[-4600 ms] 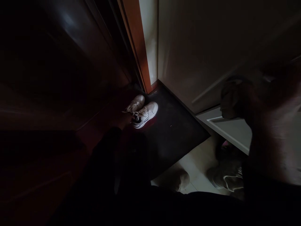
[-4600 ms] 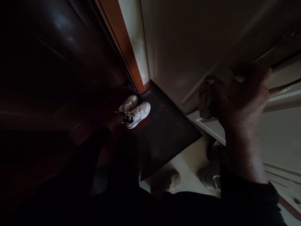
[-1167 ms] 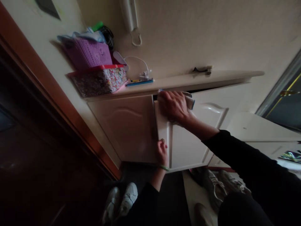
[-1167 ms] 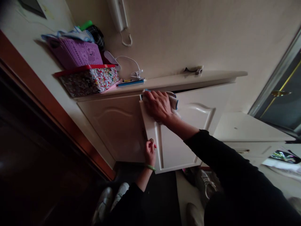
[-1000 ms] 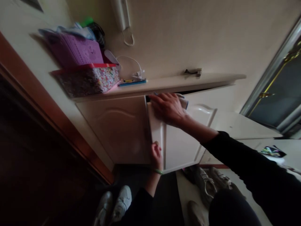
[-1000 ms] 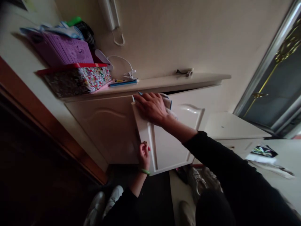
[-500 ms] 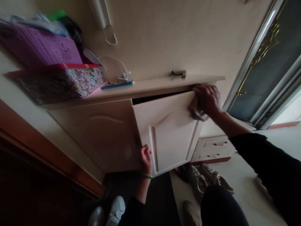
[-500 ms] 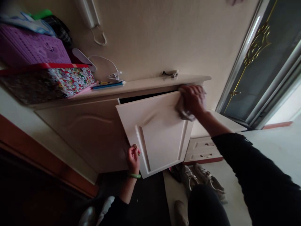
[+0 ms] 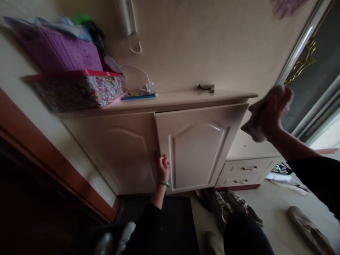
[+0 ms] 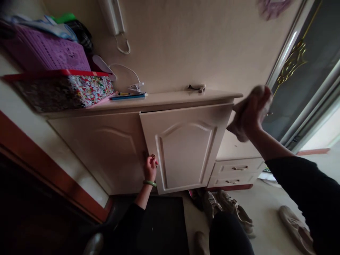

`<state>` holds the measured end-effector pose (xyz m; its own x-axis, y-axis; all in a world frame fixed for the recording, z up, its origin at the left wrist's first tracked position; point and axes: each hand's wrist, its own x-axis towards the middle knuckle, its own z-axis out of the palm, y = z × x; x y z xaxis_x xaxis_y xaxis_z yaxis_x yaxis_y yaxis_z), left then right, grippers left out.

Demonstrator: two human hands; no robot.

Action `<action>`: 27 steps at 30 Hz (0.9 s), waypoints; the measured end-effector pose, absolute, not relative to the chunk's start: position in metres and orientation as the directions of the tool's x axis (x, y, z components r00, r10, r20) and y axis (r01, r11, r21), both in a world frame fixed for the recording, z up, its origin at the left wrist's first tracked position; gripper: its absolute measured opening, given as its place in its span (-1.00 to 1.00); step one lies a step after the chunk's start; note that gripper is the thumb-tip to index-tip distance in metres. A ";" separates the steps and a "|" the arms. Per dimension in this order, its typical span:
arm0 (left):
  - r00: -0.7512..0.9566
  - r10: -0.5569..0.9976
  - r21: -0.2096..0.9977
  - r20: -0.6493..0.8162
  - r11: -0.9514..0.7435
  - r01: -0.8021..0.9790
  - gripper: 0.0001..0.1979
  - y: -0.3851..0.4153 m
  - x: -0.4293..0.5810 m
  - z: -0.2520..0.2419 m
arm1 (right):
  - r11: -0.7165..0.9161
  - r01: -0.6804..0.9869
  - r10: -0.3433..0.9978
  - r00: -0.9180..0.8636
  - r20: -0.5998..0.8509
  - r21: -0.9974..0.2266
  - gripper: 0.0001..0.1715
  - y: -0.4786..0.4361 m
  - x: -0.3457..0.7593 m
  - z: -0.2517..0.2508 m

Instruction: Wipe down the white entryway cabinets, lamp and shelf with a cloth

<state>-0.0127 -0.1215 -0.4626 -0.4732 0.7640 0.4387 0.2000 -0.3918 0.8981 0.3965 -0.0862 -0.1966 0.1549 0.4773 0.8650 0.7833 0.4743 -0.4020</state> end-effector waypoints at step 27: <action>-0.391 0.785 0.877 0.481 -0.439 0.198 -0.71 -0.108 -0.024 -0.480 | 0.491 0.870 0.565 -0.357 0.744 0.044 -0.22 0.001 0.338 -0.141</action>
